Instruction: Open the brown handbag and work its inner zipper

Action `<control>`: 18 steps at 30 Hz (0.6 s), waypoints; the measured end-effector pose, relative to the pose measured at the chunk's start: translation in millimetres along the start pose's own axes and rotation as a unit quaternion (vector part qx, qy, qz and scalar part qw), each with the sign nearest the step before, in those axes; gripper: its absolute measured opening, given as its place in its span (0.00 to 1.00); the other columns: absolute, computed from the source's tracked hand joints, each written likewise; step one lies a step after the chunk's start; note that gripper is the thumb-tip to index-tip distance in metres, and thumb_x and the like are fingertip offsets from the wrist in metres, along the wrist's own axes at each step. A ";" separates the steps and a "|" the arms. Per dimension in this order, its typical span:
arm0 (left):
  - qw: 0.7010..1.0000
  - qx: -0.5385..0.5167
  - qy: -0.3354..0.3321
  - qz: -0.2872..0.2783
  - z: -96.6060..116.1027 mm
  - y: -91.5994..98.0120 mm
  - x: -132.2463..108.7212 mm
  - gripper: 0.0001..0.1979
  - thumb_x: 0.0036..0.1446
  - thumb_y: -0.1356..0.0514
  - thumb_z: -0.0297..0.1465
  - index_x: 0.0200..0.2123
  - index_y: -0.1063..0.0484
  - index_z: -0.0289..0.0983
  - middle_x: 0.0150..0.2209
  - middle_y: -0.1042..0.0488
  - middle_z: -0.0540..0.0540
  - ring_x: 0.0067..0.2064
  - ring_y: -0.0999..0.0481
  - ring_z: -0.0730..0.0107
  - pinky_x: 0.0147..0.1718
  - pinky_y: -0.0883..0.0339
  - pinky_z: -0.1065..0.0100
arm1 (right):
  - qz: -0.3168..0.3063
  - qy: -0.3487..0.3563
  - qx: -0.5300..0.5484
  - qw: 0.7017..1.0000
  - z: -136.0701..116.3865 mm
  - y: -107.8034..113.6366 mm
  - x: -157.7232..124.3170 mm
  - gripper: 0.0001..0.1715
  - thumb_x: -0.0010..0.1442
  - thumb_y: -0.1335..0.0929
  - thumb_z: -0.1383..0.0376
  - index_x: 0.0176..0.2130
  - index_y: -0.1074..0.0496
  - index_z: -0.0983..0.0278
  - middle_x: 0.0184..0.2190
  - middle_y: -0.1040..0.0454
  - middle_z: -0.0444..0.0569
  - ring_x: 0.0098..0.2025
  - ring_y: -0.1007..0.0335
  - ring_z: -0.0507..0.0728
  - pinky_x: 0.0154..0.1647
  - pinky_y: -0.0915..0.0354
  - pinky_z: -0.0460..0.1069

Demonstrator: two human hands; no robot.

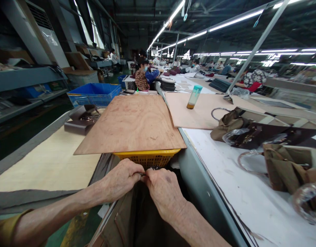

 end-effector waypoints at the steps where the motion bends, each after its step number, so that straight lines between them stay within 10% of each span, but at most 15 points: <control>1: 1.000 -0.008 0.001 -0.002 0.1 -0.5 -0.3 0.13 0.48 0.51 0.22 0.25 0.27 0.34 0.25 0.26 0.47 0.30 0.29 0.69 0.31 0.42 0.72 | -0.015 -0.006 -0.003 1.000 0.5 0.2 1.3 0.13 0.60 0.38 0.62 0.31 0.26 0.60 0.29 0.23 0.49 0.32 0.27 0.58 0.29 0.42 0.48; 18: 0.973 -0.216 0.056 -0.054 -11.0 2.9 -47.0 0.23 0.40 0.48 0.23 0.44 0.41 0.38 0.36 0.30 0.50 0.32 0.33 0.72 0.26 0.44 0.74 | -0.086 0.094 0.059 0.990 -8.2 0.8 13.1 0.14 0.59 0.41 0.68 0.32 0.28 0.63 0.30 0.24 0.47 0.34 0.29 0.54 0.34 0.42 0.45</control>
Point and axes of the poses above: each hand's wrist, its own x-axis towards the middle knuckle, its own y-axis out of the back of the hand, z = x × y, the point moved 7 cm from there along x, towards the middle knuckle
